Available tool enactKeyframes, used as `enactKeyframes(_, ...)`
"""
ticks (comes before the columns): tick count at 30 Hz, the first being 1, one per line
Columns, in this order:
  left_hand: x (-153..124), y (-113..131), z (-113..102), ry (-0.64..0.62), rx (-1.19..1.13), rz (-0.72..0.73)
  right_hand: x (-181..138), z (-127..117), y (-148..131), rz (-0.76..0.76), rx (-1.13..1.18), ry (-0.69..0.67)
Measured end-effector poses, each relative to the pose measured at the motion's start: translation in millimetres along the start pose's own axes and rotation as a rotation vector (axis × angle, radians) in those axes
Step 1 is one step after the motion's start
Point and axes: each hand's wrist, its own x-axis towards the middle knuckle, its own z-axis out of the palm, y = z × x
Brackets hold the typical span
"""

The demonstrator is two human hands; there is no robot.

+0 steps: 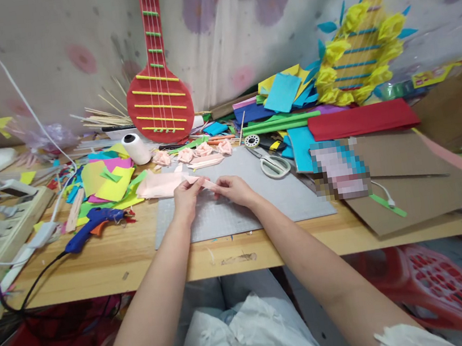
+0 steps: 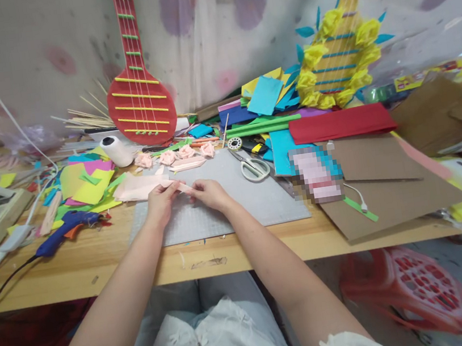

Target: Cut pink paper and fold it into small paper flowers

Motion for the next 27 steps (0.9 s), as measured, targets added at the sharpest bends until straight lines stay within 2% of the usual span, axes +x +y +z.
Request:
enactKeyframes(12,5.0,4.9,0.2,0.150,-0.236,-0.023,2.5,-2.1,6.6,0.042,0.082,-0.062)
enactKeyframes(21,5.8,1.9,0.0,0.223,-0.208,0.031,2.0,-3.4,5.0,0.076,0.074,-0.078)
enactKeyframes(27,6.3,2.0,-0.7,0.219,-0.241,0.056,1.0,-3.4,3.9,0.066,0.080,-0.086)
